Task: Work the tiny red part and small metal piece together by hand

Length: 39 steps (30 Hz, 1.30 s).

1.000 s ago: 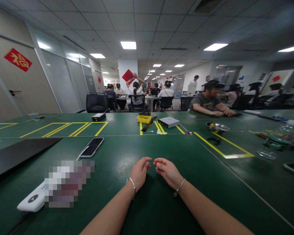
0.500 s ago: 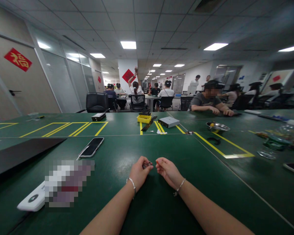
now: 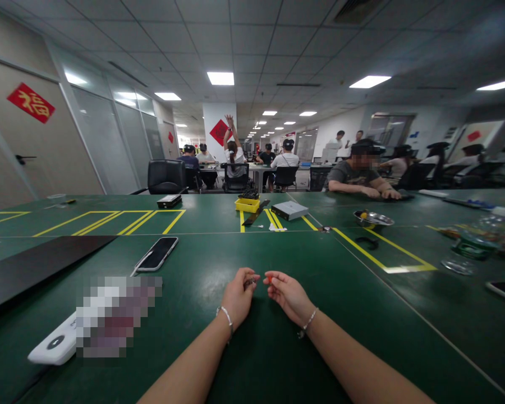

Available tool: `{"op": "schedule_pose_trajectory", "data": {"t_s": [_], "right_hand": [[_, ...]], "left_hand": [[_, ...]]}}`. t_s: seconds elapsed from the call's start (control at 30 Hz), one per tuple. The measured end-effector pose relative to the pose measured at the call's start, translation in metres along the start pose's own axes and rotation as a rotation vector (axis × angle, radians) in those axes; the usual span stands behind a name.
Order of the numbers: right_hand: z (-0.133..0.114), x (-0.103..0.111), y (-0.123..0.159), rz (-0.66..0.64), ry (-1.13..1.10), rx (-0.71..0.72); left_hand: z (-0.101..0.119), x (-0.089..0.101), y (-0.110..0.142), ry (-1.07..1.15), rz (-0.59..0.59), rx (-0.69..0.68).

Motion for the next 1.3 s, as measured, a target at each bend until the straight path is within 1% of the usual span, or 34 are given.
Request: {"op": "schedule_pose_trajectory", "data": {"t_s": [0.17,0.37,0.53,0.63,0.73,0.83,1.07,1.3], "right_hand": [[-0.0002,0.0004,0.0013,-0.009,-0.001,0.006],[-0.0003,-0.0003,0.0012,-0.008,0.005,0.019],[-0.0005,-0.0009,0.0015,-0.019,-0.023,0.002],[0.0001,-0.0004,0.0015,-0.023,-0.037,-0.014],[0.0007,0.0002,0.0006,-0.028,-0.043,-0.023],[0.0017,0.0009,-0.0004,-0.028,-0.037,-0.025],[0.0010,0.0005,0.0000,-0.025,-0.009,0.019],[-0.0009,-0.0017,0.0019,-0.028,0.018,0.027]], "left_hand": [[-0.0005,0.0004,-0.0001,0.005,0.003,-0.013],[0.0022,-0.0024,0.0018,-0.039,-0.040,-0.013],[0.0069,0.0000,0.0033,-0.213,-0.016,-0.029],[0.0079,0.0002,0.0029,-0.259,-0.014,-0.047],[0.0074,0.0014,0.0013,-0.299,0.015,-0.064],[0.0074,0.0027,0.0005,-0.328,0.039,-0.072],[0.0060,0.0025,0.0008,-0.361,0.029,-0.046],[0.0032,0.0035,-0.0004,-0.400,0.055,-0.050]]}}
Point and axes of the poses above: each hand's wrist, its own y-axis away from the middle knuckle, its own x-axis out of the back of the hand, z = x × y, the point moved 6 cm from there along -y, towards the middle knuckle, and after that the axes turned 12 degrees about z, right-handed, at the moved point
